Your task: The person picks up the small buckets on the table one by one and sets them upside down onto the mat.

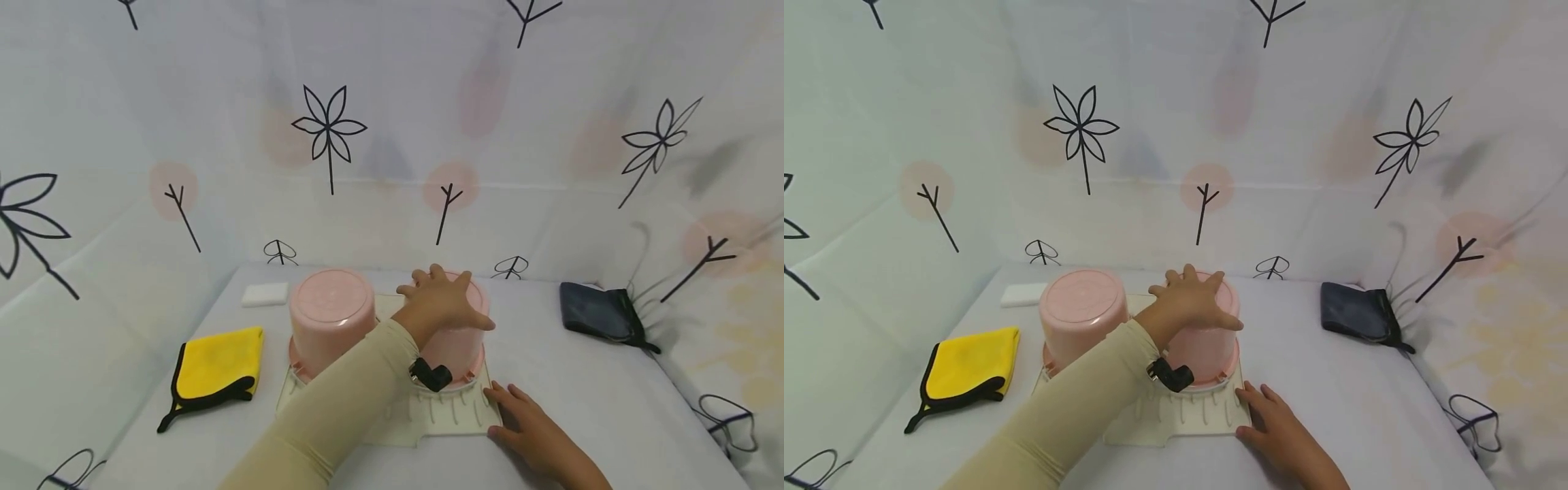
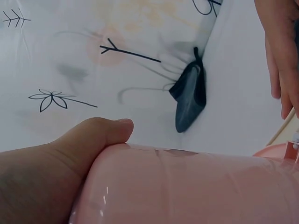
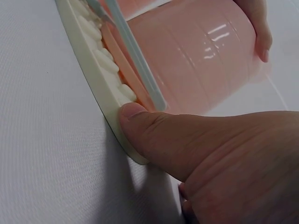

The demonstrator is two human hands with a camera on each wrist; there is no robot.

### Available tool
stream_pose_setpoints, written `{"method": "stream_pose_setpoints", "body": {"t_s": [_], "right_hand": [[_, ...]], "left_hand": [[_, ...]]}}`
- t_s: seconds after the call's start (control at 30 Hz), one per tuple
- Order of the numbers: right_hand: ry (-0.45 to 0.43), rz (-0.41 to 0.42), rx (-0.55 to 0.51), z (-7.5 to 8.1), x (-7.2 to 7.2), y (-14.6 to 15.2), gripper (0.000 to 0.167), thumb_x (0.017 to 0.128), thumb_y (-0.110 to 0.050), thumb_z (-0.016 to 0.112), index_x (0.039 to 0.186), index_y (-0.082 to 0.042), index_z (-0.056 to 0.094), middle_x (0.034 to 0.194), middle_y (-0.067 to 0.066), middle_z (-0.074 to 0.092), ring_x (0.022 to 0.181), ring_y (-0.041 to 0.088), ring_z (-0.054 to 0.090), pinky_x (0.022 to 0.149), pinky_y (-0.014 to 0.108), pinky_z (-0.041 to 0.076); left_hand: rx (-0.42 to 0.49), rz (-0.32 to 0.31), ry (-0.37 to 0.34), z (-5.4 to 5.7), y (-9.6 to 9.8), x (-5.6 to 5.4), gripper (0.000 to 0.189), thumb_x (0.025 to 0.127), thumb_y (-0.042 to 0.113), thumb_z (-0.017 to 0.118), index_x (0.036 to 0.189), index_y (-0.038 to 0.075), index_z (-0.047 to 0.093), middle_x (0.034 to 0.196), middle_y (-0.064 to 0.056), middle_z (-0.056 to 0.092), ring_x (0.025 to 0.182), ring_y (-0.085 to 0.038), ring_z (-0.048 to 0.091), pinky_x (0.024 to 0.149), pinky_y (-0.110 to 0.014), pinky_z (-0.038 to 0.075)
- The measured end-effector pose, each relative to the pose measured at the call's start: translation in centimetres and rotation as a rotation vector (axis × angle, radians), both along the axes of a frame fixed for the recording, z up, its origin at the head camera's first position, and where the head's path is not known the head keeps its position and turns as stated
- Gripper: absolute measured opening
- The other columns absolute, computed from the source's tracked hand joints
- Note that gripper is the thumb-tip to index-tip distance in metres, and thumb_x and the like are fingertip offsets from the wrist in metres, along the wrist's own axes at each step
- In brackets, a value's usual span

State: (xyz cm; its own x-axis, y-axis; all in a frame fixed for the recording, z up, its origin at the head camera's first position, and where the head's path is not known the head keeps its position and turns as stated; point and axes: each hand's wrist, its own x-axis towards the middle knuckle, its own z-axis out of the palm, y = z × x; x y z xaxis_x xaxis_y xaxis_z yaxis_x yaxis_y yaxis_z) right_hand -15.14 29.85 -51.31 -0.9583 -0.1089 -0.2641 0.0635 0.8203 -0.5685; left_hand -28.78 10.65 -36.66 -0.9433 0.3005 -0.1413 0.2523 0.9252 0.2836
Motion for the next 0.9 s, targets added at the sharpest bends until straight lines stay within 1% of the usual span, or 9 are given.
{"method": "stream_pose_setpoints", "body": {"t_s": [0.13,0.2,0.27,0.37,0.47,0.57,0.67,0.8,0.9], "right_hand": [[0.013,0.01,-0.009,-0.2,-0.1,0.2,0.073,0.087,-0.048,0.081,0.151,-0.023,0.057,0.165,0.009,0.043,0.155,0.05,0.024,0.114,0.077,0.028],[0.03,0.021,-0.015,-0.3,-0.2,0.3,0.072,0.087,-0.049,0.081,0.151,-0.024,0.057,0.165,0.009,0.043,0.155,0.05,0.025,0.114,0.076,0.029],[0.047,0.033,-0.027,-0.5,-0.2,0.4,0.072,0.087,-0.049,0.081,0.15,-0.024,0.057,0.165,0.009,0.044,0.155,0.05,0.026,0.113,0.076,0.03],[0.056,0.041,-0.038,-0.7,-0.1,0.6,0.071,0.086,-0.047,0.082,0.148,-0.023,0.059,0.164,0.01,0.044,0.154,0.051,0.027,0.113,0.076,0.031],[0.048,0.043,-0.032,-0.8,0.0,0.9,0.073,0.085,-0.045,0.084,0.149,-0.021,0.058,0.164,0.012,0.044,0.153,0.052,0.029,0.111,0.076,0.034],[0.043,0.039,-0.02,-0.8,0.0,1.1,0.074,0.085,-0.047,0.083,0.149,-0.022,0.058,0.164,0.011,0.044,0.153,0.052,0.03,0.111,0.075,0.034],[0.049,0.04,-0.02,-0.6,-0.1,1.3,0.075,0.084,-0.05,0.083,0.149,-0.023,0.058,0.165,0.009,0.044,0.154,0.05,0.028,0.112,0.076,0.033],[0.056,0.043,-0.027,-0.3,0.0,1.6,0.075,0.084,-0.052,0.083,0.148,-0.023,0.058,0.165,0.009,0.043,0.155,0.05,0.026,0.112,0.076,0.031],[0.063,0.049,-0.021,-0.2,0.1,1.7,0.072,0.086,-0.051,0.082,0.148,-0.021,0.059,0.165,0.01,0.044,0.154,0.05,0.027,0.113,0.076,0.032]], "left_hand": [[0.006,0.007,-0.007,0.0,0.0,0.0,0.111,0.069,0.087,0.072,0.163,0.052,0.025,0.172,-0.015,0.02,0.153,-0.047,0.023,0.113,-0.08,0.025],[0.016,0.017,0.015,0.0,-0.1,-0.1,0.11,0.069,0.088,0.071,0.162,0.05,0.029,0.169,-0.014,0.025,0.151,-0.046,0.028,0.112,-0.08,0.025],[0.045,0.032,0.044,0.0,-0.3,0.0,0.107,0.07,0.089,0.069,0.162,0.047,0.032,0.165,-0.012,0.031,0.148,-0.043,0.033,0.111,-0.079,0.027],[0.125,0.037,0.084,-0.1,-0.8,0.2,0.096,0.079,0.085,0.064,0.16,0.042,0.037,0.162,-0.01,0.035,0.146,-0.039,0.037,0.111,-0.075,0.029],[0.204,0.019,0.112,-0.2,-2.0,0.6,0.082,0.09,0.075,0.06,0.161,0.041,0.036,0.168,-0.009,0.028,0.152,-0.036,0.03,0.116,-0.072,0.024],[0.242,-0.008,0.154,0.0,-3.9,1.3,0.076,0.095,0.066,0.06,0.162,0.039,0.035,0.173,-0.009,0.017,0.159,-0.035,0.018,0.122,-0.07,0.015],[0.236,-0.038,0.223,0.6,-6.5,1.8,0.075,0.097,0.063,0.059,0.162,0.036,0.035,0.174,-0.01,0.012,0.161,-0.037,0.01,0.124,-0.07,0.01],[0.198,-0.068,0.305,1.7,-10.2,1.9,0.074,0.098,0.063,0.058,0.163,0.035,0.033,0.174,-0.012,0.011,0.161,-0.039,0.01,0.123,-0.072,0.01],[0.156,-0.051,0.337,2.5,-13.1,2.1,0.074,0.099,0.063,0.057,0.163,0.035,0.033,0.175,-0.013,0.01,0.161,-0.041,0.009,0.122,-0.074,0.009]]}}
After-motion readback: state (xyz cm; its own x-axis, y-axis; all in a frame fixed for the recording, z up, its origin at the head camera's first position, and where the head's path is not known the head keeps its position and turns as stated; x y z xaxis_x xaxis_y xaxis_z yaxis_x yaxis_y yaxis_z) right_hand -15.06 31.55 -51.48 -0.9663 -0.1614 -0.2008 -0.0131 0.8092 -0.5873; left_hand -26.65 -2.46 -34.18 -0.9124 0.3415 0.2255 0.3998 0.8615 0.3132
